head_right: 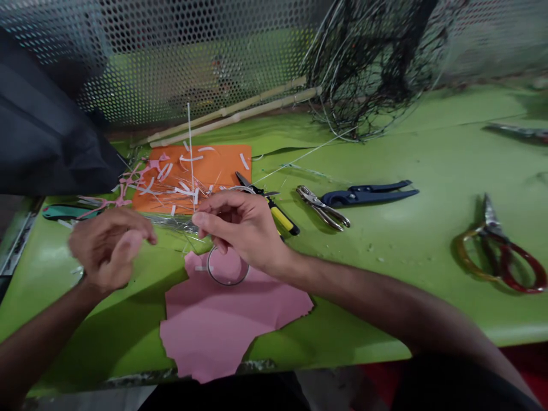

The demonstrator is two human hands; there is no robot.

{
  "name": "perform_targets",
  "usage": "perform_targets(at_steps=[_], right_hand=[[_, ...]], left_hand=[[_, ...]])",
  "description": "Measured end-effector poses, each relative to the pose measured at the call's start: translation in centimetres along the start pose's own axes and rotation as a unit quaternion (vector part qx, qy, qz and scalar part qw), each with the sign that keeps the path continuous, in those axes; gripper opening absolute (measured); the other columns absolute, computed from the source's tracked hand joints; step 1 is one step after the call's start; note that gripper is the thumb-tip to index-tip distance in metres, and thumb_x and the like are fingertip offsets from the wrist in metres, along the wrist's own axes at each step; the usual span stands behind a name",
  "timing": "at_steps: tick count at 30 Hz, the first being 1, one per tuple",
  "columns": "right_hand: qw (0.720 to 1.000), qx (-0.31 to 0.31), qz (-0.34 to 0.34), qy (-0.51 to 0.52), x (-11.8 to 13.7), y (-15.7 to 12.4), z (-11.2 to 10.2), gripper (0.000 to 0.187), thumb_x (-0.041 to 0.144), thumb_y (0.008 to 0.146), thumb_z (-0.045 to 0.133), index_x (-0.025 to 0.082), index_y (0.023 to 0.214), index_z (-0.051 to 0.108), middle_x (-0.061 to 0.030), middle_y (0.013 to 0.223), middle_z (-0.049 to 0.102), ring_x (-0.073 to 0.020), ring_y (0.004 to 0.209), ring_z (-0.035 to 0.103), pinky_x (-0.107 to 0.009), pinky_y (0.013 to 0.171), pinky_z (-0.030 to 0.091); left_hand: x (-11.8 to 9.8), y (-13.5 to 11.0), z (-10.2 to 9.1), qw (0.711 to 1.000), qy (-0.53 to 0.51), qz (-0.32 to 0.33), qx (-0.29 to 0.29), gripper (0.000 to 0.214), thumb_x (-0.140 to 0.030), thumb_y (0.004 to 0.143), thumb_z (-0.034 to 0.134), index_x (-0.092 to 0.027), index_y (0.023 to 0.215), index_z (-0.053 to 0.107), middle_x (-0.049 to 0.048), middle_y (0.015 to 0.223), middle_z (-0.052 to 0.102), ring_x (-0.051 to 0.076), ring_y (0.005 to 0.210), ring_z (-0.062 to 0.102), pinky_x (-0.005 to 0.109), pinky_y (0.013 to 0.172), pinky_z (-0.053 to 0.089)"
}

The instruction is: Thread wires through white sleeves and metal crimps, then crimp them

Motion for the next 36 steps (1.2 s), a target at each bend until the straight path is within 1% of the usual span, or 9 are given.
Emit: perform_targets(at_steps=[2, 3, 4, 6, 10, 13, 18, 29, 36], right_hand=[[1.000, 0.002, -0.002, 0.002, 0.0, 0.1, 0.0, 0.007, 0.021, 0.082, 0.083, 0.020, 0.082, 0.076, 0.0048, 0.062, 0.072, -0.0029, 0.036, 0.051, -0.014, 0.032, 0.039], [1.000, 0.004, -0.003, 0.000, -0.1, 0.1, 0.0, 0.007, 0.021, 0.082, 0.083, 0.020, 0.082, 0.076, 0.0049, 0.062, 0.072, -0.0029, 0.036, 0.051, -0.014, 0.032, 0.039], [1.000, 0.005, -0.005, -0.004, -0.1, 0.2, 0.0, 0.008, 0.020, 0.081, 0.083, 0.020, 0.081, 0.075, 0.0050, 0.062, 0.072, -0.0031, 0.036, 0.051, -0.014, 0.032, 0.039], [1.000, 0.001, -0.010, -0.020, 0.1, 0.2, 0.0, 0.010, 0.021, 0.080, 0.085, 0.019, 0.079, 0.075, 0.0050, 0.061, 0.071, -0.0037, 0.035, 0.052, -0.014, 0.031, 0.040], [0.996, -0.016, -0.044, -0.075, 0.9, 0.1, -0.2, 0.014, 0.023, 0.077, 0.087, 0.019, 0.077, 0.074, 0.0045, 0.062, 0.070, -0.0052, 0.038, 0.056, -0.016, 0.034, 0.046], [0.991, -0.017, -0.069, -0.111, 1.6, -0.1, -0.2, 0.015, 0.025, 0.077, 0.088, 0.019, 0.077, 0.074, 0.0039, 0.065, 0.070, -0.0060, 0.042, 0.058, -0.018, 0.037, 0.050], [0.988, -0.008, -0.072, -0.134, 1.7, -0.1, 0.0, 0.018, 0.031, 0.079, 0.087, 0.019, 0.077, 0.074, 0.0026, 0.069, 0.071, -0.0076, 0.050, 0.064, -0.020, 0.046, 0.059], [0.987, -0.015, -0.067, -0.143, 1.9, 0.0, 0.0, 0.020, 0.029, 0.075, 0.090, 0.019, 0.075, 0.073, 0.0036, 0.069, 0.072, -0.0061, 0.051, 0.064, -0.017, 0.048, 0.058], [0.986, -0.023, -0.065, -0.150, 1.8, -0.1, -0.1, 0.022, 0.033, 0.077, 0.089, 0.019, 0.076, 0.072, 0.0024, 0.071, 0.071, -0.0076, 0.052, 0.064, -0.021, 0.048, 0.059]], left_hand=[[1.1, -0.4, 2.6, 0.988, -0.117, -0.081, 0.064, 0.014, -0.035, 0.091, 0.073, -0.024, 0.098, 0.078, 0.0039, 0.085, 0.078, 0.016, 0.072, 0.074, 0.028, 0.067, 0.061], [1.1, -0.6, 3.8, 0.972, -0.187, -0.106, 0.095, 0.021, -0.033, 0.090, 0.074, -0.025, 0.110, 0.078, 0.0050, 0.094, 0.080, 0.017, 0.079, 0.077, 0.029, 0.072, 0.064], [0.9, -0.7, 4.7, 0.958, -0.239, -0.115, 0.111, 0.025, -0.030, 0.089, 0.076, -0.025, 0.114, 0.078, 0.0051, 0.097, 0.081, 0.018, 0.083, 0.078, 0.029, 0.075, 0.065], [0.8, -0.8, 5.4, 0.945, -0.274, -0.139, 0.111, 0.022, -0.023, 0.088, 0.078, -0.026, 0.109, 0.081, 0.0032, 0.094, 0.081, 0.016, 0.083, 0.079, 0.028, 0.079, 0.066], [0.7, -1.1, 5.1, 0.947, -0.271, -0.164, 0.063, 0.018, -0.017, 0.081, 0.084, -0.025, 0.097, 0.083, 0.0009, 0.090, 0.082, 0.014, 0.077, 0.078, 0.028, 0.078, 0.067], [0.7, -1.3, 5.0, 0.946, -0.265, -0.179, 0.057, 0.019, -0.016, 0.080, 0.085, -0.026, 0.096, 0.084, 0.0004, 0.090, 0.082, 0.014, 0.078, 0.079, 0.028, 0.080, 0.068], [0.7, -1.5, 5.1, 0.942, -0.272, -0.194, 0.040, 0.019, -0.013, 0.079, 0.085, -0.026, 0.093, 0.084, -0.0010, 0.090, 0.082, 0.012, 0.079, 0.078, 0.024, 0.077, 0.068], [1.2, -1.7, 5.1, 0.931, -0.294, -0.215, 0.026, 0.016, -0.012, 0.077, 0.086, -0.024, 0.088, 0.083, -0.0010, 0.093, 0.082, 0.010, 0.078, 0.077, 0.022, 0.078, 0.066], [1.2, -1.8, 5.1, 0.938, -0.279, -0.204, 0.034, 0.013, -0.017, 0.081, 0.085, -0.024, 0.091, 0.081, -0.0001, 0.095, 0.081, 0.012, 0.080, 0.076, 0.024, 0.077, 0.066]])
Point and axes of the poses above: each hand's wrist, its own y-axis towards the middle knuckle, its own z-axis out of the palm, x = y × z, the point moved 8 cm from there along y, towards the middle knuckle
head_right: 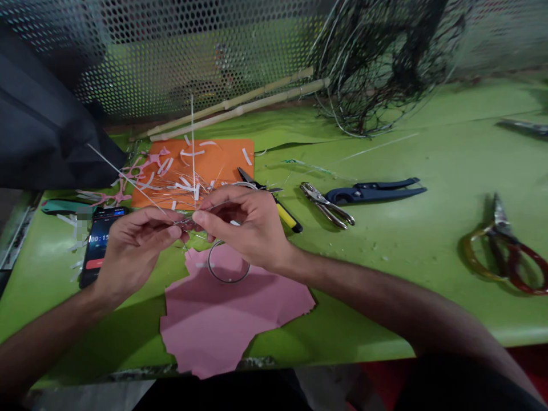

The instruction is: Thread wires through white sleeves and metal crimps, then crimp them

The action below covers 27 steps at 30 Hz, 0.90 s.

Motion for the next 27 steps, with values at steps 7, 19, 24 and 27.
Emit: perform_targets(at_steps=[7, 19, 24, 27], right_hand=[[1.000, -0.013, 0.002, -0.001, -0.11, -0.27, -0.02, 0.022, 0.037, 0.077, 0.089, 0.022, 0.077, 0.073, 0.0019, 0.073, 0.073, -0.0092, 0.053, 0.065, -0.024, 0.049, 0.059], [1.000, -0.018, -0.021, -0.008, 0.15, -0.46, -0.06, 0.014, 0.031, 0.081, 0.086, 0.022, 0.079, 0.076, 0.0002, 0.076, 0.076, -0.0091, 0.054, 0.066, -0.024, 0.050, 0.061], [0.999, -0.025, -0.022, -0.024, 0.14, -0.45, -0.16, 0.014, 0.034, 0.081, 0.086, 0.024, 0.079, 0.077, 0.0006, 0.075, 0.076, -0.0099, 0.054, 0.066, -0.025, 0.049, 0.060], [0.999, -0.021, -0.024, -0.033, 0.13, -0.43, -0.17, 0.016, 0.036, 0.080, 0.087, 0.024, 0.079, 0.077, 0.0013, 0.073, 0.075, -0.0097, 0.054, 0.065, -0.025, 0.049, 0.058]], left_hand=[[0.22, -0.14, -0.35, 0.999, 0.042, -0.006, -0.020, 0.016, -0.026, 0.078, 0.089, -0.023, 0.090, 0.080, 0.0025, 0.095, 0.081, 0.017, 0.086, 0.077, 0.030, 0.082, 0.067], [0.18, -0.19, -0.29, 0.999, 0.027, 0.007, -0.019, 0.014, -0.022, 0.081, 0.087, -0.025, 0.093, 0.081, 0.0004, 0.094, 0.081, 0.012, 0.081, 0.076, 0.024, 0.078, 0.066], [0.31, -0.24, -0.35, 0.999, 0.033, 0.004, -0.022, 0.015, -0.023, 0.081, 0.087, -0.024, 0.095, 0.081, 0.0012, 0.095, 0.081, 0.014, 0.083, 0.076, 0.027, 0.080, 0.067], [0.29, -0.23, -0.28, 0.999, 0.028, 0.007, -0.015, 0.015, -0.022, 0.081, 0.087, -0.026, 0.095, 0.081, 0.0006, 0.096, 0.081, 0.014, 0.085, 0.076, 0.027, 0.082, 0.066]])
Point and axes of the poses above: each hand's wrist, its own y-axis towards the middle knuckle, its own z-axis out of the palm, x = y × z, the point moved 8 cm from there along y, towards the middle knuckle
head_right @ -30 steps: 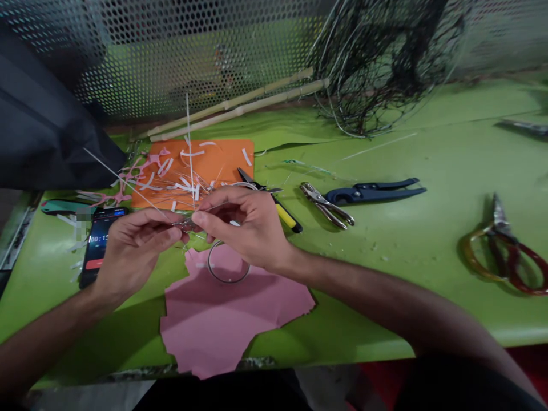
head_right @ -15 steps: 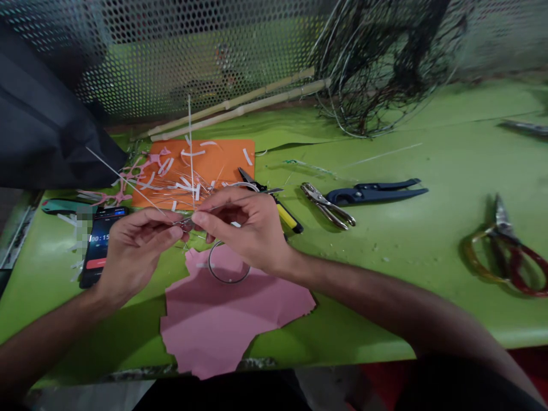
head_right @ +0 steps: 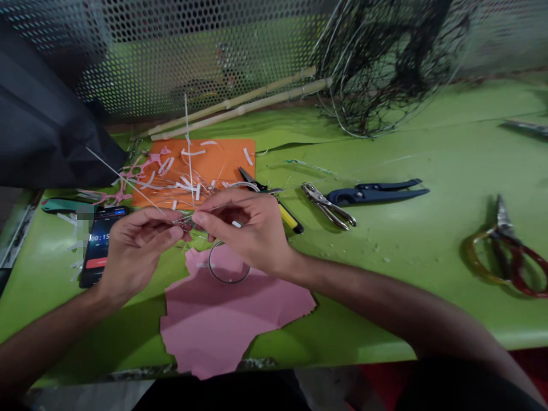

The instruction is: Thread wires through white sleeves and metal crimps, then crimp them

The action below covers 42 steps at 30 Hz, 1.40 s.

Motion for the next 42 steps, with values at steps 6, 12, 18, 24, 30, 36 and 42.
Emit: perform_targets(at_steps=[6, 12, 18, 24, 30, 36, 42], right_hand=[[0.999, -0.002, -0.004, -0.043, -0.2, -0.2, -0.2, 0.022, 0.044, 0.081, 0.086, 0.025, 0.079, 0.076, -0.0003, 0.077, 0.077, -0.0110, 0.057, 0.064, -0.027, 0.050, 0.055], [0.996, 0.001, -0.035, -0.080, 0.2, -0.2, -0.1, 0.016, 0.040, 0.084, 0.084, 0.026, 0.080, 0.076, -0.0005, 0.075, 0.076, -0.0125, 0.058, 0.064, -0.028, 0.049, 0.053], [0.988, 0.012, -0.064, -0.142, 0.9, 0.0, 0.0, 0.011, 0.033, 0.086, 0.080, 0.028, 0.077, 0.076, 0.0010, 0.073, 0.077, -0.0118, 0.052, 0.060, -0.028, 0.045, 0.046], [0.980, 0.021, -0.090, -0.178, 1.6, 0.1, 0.2, 0.012, 0.027, 0.086, 0.077, 0.027, 0.075, 0.076, 0.0023, 0.069, 0.076, -0.0104, 0.049, 0.057, -0.025, 0.043, 0.045], [0.978, 0.031, -0.100, -0.179, 1.9, 0.1, 0.5, 0.010, 0.020, 0.085, 0.077, 0.023, 0.075, 0.076, 0.0027, 0.067, 0.076, -0.0081, 0.048, 0.056, -0.023, 0.045, 0.045], [0.984, 0.051, -0.078, -0.152, 1.3, 0.2, 0.6, 0.013, 0.027, 0.088, 0.077, 0.021, 0.076, 0.077, 0.0003, 0.071, 0.077, -0.0096, 0.054, 0.063, -0.022, 0.047, 0.048], [0.991, 0.064, -0.065, -0.101, 0.8, 0.5, 0.5, 0.007, 0.026, 0.085, 0.080, 0.019, 0.084, 0.077, -0.0003, 0.077, 0.078, -0.0110, 0.064, 0.071, -0.020, 0.054, 0.057]], left_hand=[[0.3, 0.0, -0.1, 1.000, 0.006, -0.009, -0.006, 0.014, -0.028, 0.081, 0.087, -0.024, 0.094, 0.082, 0.0027, 0.095, 0.082, 0.016, 0.082, 0.077, 0.029, 0.080, 0.067], [0.4, 0.4, 0.2, 0.999, 0.000, -0.045, -0.005, 0.012, -0.028, 0.082, 0.087, -0.024, 0.092, 0.084, 0.0016, 0.088, 0.082, 0.014, 0.073, 0.077, 0.025, 0.073, 0.066], [0.4, 0.6, 0.3, 0.998, -0.015, -0.064, 0.010, 0.008, -0.027, 0.078, 0.089, -0.023, 0.082, 0.082, 0.0001, 0.083, 0.081, 0.012, 0.069, 0.074, 0.024, 0.072, 0.065], [0.8, 0.7, 0.3, 0.997, -0.007, -0.082, 0.010, 0.013, -0.033, 0.078, 0.089, -0.022, 0.081, 0.083, 0.0018, 0.079, 0.080, 0.014, 0.068, 0.074, 0.027, 0.070, 0.064], [0.5, 0.7, 0.6, 0.997, -0.004, -0.076, 0.027, 0.012, -0.031, 0.076, 0.090, -0.023, 0.082, 0.083, 0.0005, 0.076, 0.080, 0.013, 0.066, 0.074, 0.023, 0.066, 0.063], [-0.7, 0.7, 0.6, 0.997, 0.062, -0.037, 0.002, 0.018, -0.035, 0.073, 0.092, -0.021, 0.078, 0.081, 0.0014, 0.076, 0.079, 0.014, 0.061, 0.072, 0.027, 0.062, 0.064], [-1.1, 0.7, 0.2, 0.997, 0.079, 0.001, -0.015, 0.013, -0.031, 0.079, 0.087, -0.020, 0.077, 0.080, 0.0002, 0.073, 0.079, 0.013, 0.060, 0.072, 0.024, 0.061, 0.063]])
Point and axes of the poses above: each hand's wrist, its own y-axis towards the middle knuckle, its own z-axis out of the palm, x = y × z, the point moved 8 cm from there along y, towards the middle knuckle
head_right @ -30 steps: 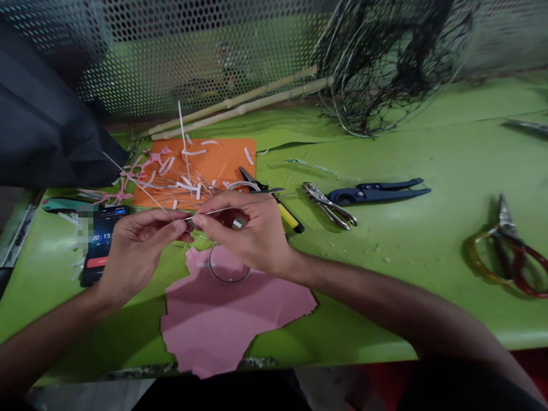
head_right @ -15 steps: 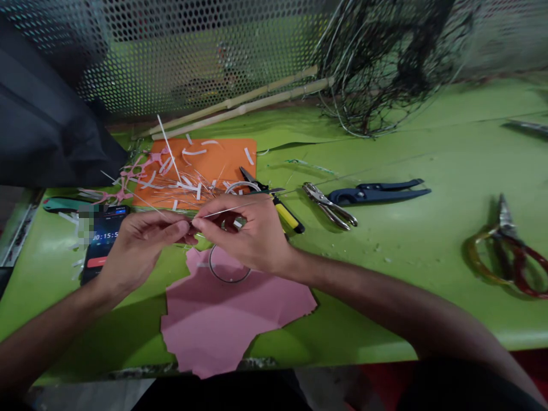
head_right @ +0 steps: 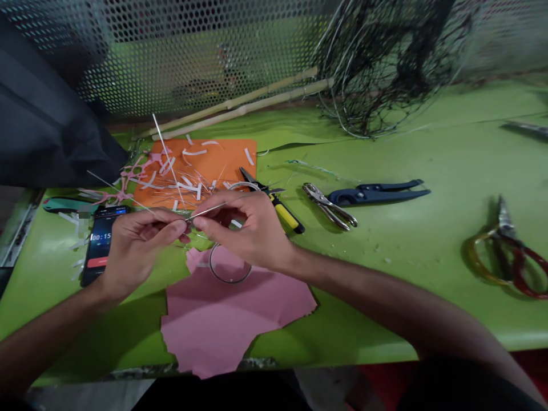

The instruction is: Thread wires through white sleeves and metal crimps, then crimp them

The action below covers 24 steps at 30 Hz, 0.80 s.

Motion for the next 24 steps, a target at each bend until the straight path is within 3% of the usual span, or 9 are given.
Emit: perform_targets(at_steps=[7, 13, 24], right_hand=[[0.996, -0.004, -0.066, -0.055, 0.8, -0.1, 0.0, 0.003, 0.018, 0.084, 0.080, 0.019, 0.083, 0.077, 0.0008, 0.073, 0.078, -0.0098, 0.060, 0.070, -0.019, 0.051, 0.054], [0.997, -0.010, -0.076, -0.020, 0.6, -0.3, -0.1, 0.006, 0.015, 0.083, 0.080, 0.020, 0.084, 0.077, 0.0013, 0.074, 0.077, -0.0098, 0.061, 0.068, -0.020, 0.051, 0.054], [1.000, -0.018, -0.010, 0.017, -0.3, -0.4, 0.0, 0.010, 0.022, 0.082, 0.081, 0.021, 0.076, 0.073, 0.0019, 0.070, 0.073, -0.0097, 0.058, 0.065, -0.020, 0.049, 0.053]], left_hand=[[-0.2, 0.0, 0.2, 1.000, -0.010, 0.015, -0.001, 0.007, -0.024, 0.079, 0.085, -0.019, 0.077, 0.080, -0.0009, 0.071, 0.078, 0.011, 0.059, 0.072, 0.020, 0.061, 0.063], [0.1, -0.1, 0.2, 0.999, -0.042, 0.010, -0.001, 0.009, -0.026, 0.077, 0.087, -0.020, 0.077, 0.080, -0.0008, 0.072, 0.079, 0.011, 0.059, 0.072, 0.021, 0.059, 0.063], [0.5, 0.0, 0.6, 0.998, -0.062, -0.005, 0.027, 0.007, -0.023, 0.080, 0.087, -0.020, 0.078, 0.081, -0.0009, 0.075, 0.080, 0.011, 0.062, 0.075, 0.019, 0.062, 0.065]])
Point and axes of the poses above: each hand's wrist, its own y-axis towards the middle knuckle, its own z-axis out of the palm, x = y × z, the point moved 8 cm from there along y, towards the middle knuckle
